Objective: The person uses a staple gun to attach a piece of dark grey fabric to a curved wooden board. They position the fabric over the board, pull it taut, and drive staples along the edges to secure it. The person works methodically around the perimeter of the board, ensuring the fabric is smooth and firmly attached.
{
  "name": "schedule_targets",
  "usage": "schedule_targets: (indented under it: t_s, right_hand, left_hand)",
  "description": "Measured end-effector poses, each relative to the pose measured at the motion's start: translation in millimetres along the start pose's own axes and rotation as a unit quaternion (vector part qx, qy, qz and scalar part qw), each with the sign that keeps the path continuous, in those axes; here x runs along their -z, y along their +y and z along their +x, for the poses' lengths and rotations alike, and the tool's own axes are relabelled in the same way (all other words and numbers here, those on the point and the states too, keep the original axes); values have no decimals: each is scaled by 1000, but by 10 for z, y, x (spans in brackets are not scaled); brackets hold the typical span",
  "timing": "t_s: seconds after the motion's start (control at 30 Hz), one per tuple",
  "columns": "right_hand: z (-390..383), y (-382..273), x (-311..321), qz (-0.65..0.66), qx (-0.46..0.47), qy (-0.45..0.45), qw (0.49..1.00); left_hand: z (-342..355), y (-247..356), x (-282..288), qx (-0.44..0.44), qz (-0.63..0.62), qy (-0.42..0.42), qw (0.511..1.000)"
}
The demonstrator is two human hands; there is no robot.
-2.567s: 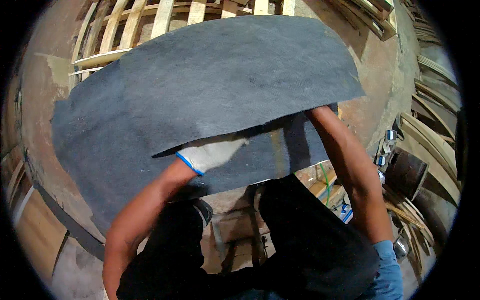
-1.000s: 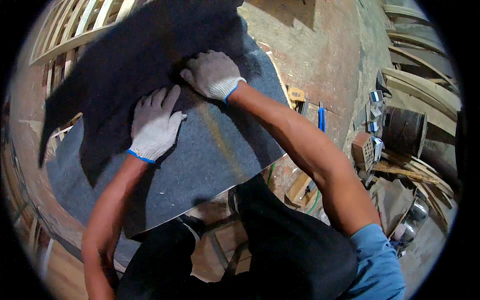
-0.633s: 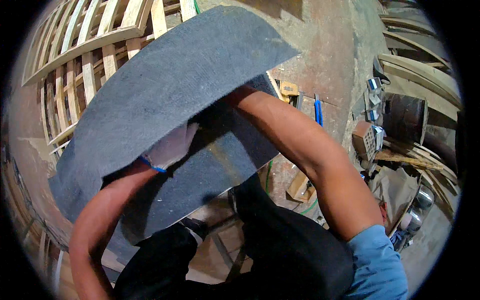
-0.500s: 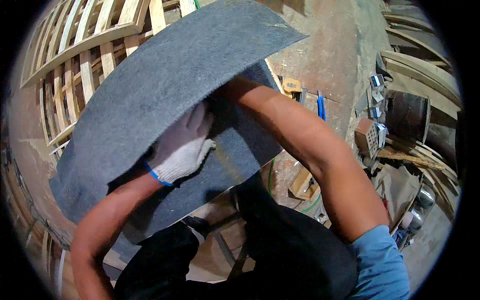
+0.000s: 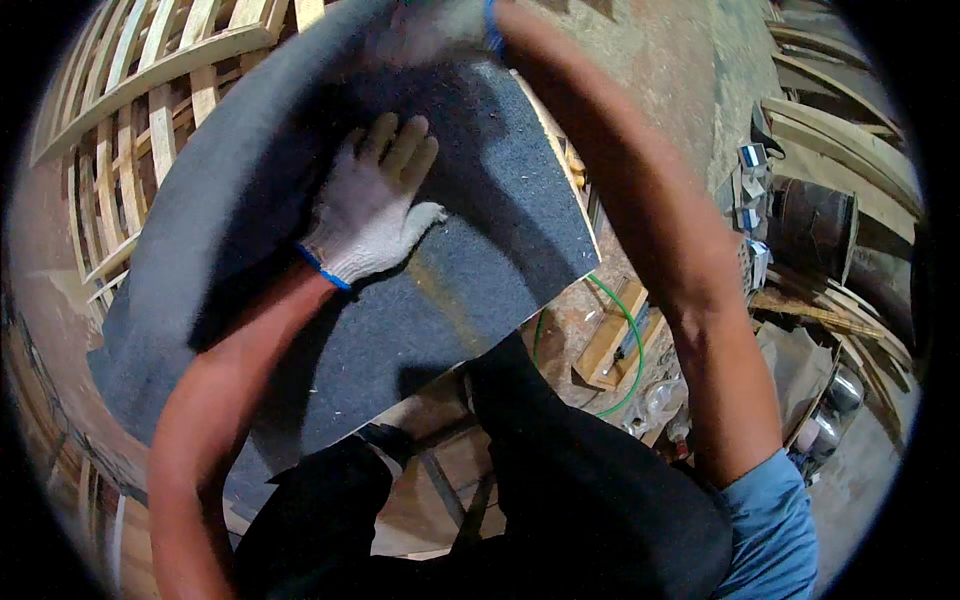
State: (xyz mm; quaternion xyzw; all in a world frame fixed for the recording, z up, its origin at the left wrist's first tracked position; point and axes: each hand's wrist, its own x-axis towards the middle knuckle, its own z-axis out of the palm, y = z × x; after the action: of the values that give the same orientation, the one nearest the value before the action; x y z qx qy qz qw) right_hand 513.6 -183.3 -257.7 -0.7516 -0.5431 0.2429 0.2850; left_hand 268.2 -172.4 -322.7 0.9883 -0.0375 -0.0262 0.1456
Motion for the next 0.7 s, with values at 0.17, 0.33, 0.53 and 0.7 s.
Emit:
schedule_targets:
  t_s: [0.17,0.33,0.53,0.7]
  right_hand:
    - [136,-384,487,86,44,28,995]
    - [-750,496,411,38,-110,245,963]
    - [-2790,117,-543,-132,-187,259,939]
    - [-2913,-748,-1294,-43,-1,24,999]
  left_hand:
    - [76,-217,4,50,-66,76,994]
    - [279,-217,63,75,-125,57,988]
    - [252,-249,52,101,-92,44,990]
    - [325,-271,-84,84,-78,60,992]
